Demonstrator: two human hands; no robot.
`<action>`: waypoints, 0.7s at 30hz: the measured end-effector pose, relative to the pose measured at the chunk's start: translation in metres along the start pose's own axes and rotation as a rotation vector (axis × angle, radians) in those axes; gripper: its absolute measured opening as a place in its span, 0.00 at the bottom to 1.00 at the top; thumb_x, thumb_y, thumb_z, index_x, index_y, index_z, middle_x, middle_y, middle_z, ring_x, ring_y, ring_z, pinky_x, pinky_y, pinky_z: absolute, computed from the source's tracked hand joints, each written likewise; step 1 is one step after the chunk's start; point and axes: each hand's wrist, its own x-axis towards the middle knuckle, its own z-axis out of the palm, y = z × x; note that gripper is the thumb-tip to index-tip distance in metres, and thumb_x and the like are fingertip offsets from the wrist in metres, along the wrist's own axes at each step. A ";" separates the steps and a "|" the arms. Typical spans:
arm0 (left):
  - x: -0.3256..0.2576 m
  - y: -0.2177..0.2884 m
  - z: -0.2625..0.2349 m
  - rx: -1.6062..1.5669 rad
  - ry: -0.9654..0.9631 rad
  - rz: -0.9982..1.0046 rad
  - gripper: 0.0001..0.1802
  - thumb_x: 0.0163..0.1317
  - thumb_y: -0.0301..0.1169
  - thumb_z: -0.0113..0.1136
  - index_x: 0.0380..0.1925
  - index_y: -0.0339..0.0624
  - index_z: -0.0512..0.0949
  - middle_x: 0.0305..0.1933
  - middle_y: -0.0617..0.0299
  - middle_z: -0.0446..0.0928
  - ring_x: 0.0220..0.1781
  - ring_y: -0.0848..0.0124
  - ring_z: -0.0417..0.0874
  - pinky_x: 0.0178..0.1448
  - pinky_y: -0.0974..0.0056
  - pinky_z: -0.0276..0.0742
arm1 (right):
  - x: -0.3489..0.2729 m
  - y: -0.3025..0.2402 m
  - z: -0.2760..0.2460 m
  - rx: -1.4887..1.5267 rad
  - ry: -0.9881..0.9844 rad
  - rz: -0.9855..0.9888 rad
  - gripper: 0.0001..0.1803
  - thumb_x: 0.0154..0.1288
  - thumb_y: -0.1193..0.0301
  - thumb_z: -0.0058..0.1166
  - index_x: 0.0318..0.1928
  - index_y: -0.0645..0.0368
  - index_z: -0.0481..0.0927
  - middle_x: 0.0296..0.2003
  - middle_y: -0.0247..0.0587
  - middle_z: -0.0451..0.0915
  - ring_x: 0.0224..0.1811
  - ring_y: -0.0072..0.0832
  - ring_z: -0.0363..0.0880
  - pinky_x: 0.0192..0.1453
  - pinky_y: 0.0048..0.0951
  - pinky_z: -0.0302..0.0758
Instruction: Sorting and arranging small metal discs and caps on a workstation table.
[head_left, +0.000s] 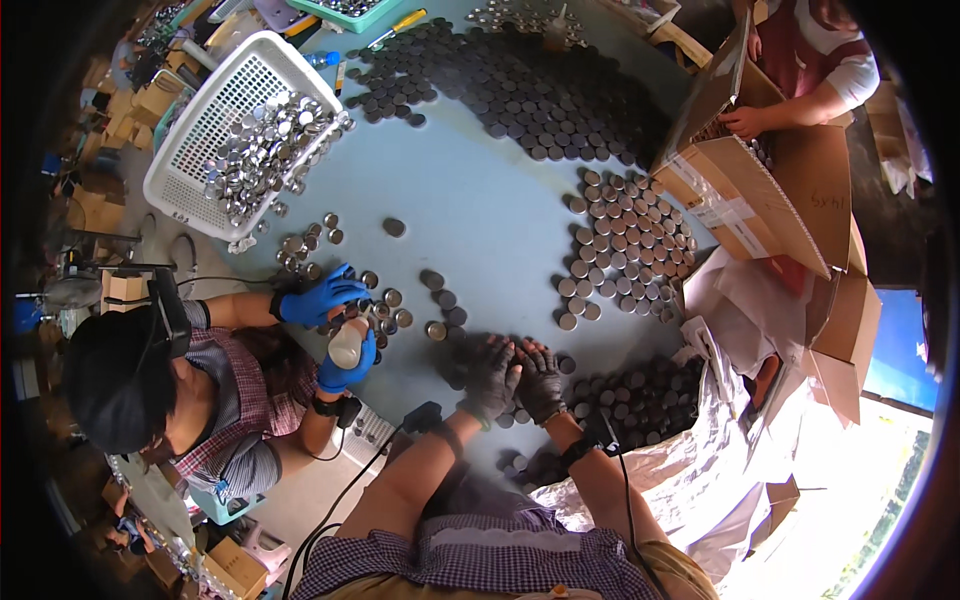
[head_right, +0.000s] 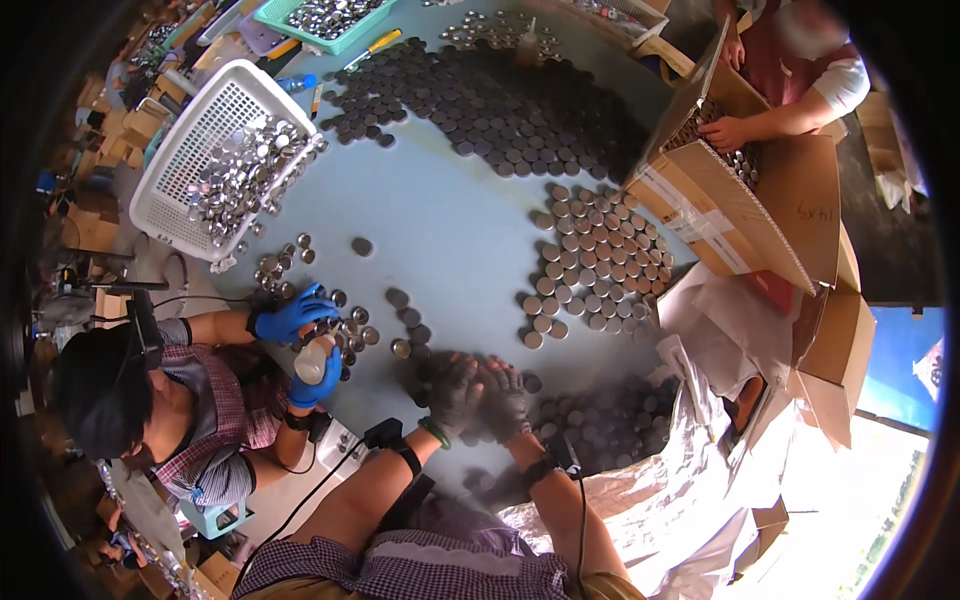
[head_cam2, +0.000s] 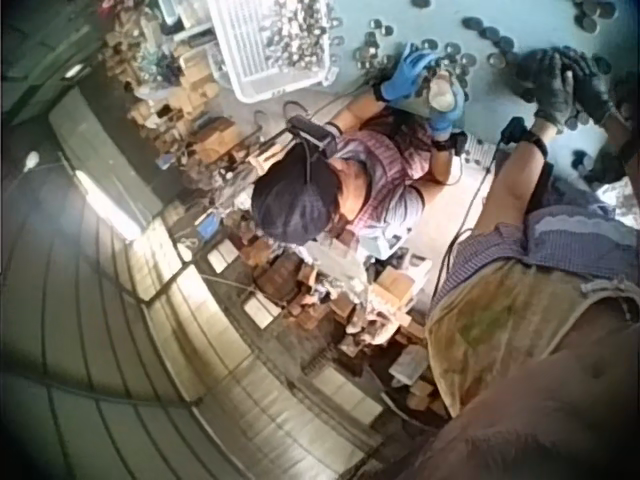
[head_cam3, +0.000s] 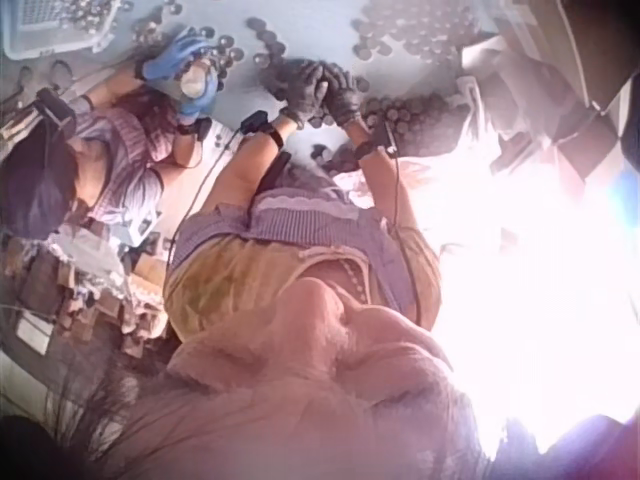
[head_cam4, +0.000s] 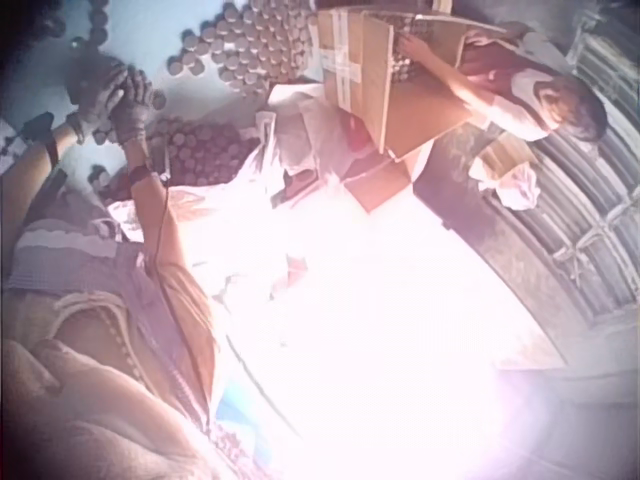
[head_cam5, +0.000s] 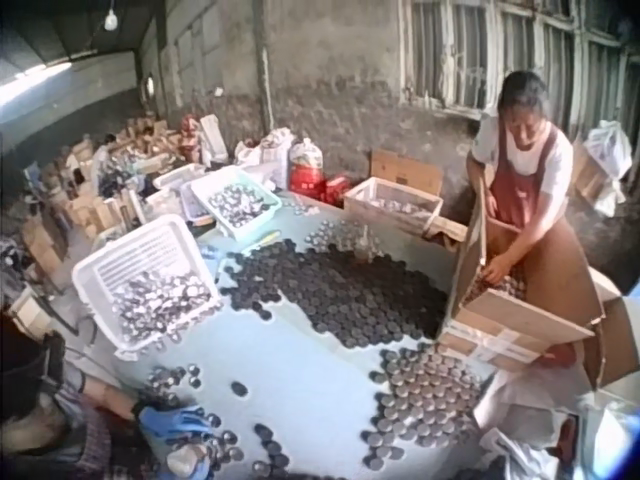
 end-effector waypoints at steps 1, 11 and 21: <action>0.002 0.002 -0.005 0.004 0.002 0.000 0.23 0.57 0.33 0.55 0.53 0.39 0.71 0.56 0.51 0.71 0.62 0.51 0.66 0.65 0.50 0.61 | 0.000 0.001 -0.003 0.003 0.002 -0.003 0.27 0.52 0.67 0.48 0.55 0.61 0.68 0.56 0.46 0.67 0.63 0.43 0.62 0.67 0.45 0.55; 0.109 -0.057 -0.062 0.434 -0.036 -0.520 0.18 0.47 0.28 0.54 0.42 0.40 0.70 0.49 0.45 0.70 0.53 0.49 0.70 0.57 0.49 0.66 | -0.008 0.046 -0.058 0.000 -0.076 0.490 0.17 0.56 0.69 0.49 0.47 0.59 0.72 0.46 0.47 0.73 0.50 0.47 0.71 0.53 0.43 0.70; 0.072 -0.053 -0.005 0.340 -0.165 -0.337 0.29 0.51 0.29 0.53 0.56 0.34 0.64 0.58 0.40 0.65 0.61 0.47 0.65 0.66 0.53 0.59 | -0.014 0.029 -0.016 0.623 -0.127 0.829 0.10 0.56 0.74 0.48 0.40 0.56 0.76 0.41 0.49 0.75 0.44 0.46 0.76 0.46 0.39 0.73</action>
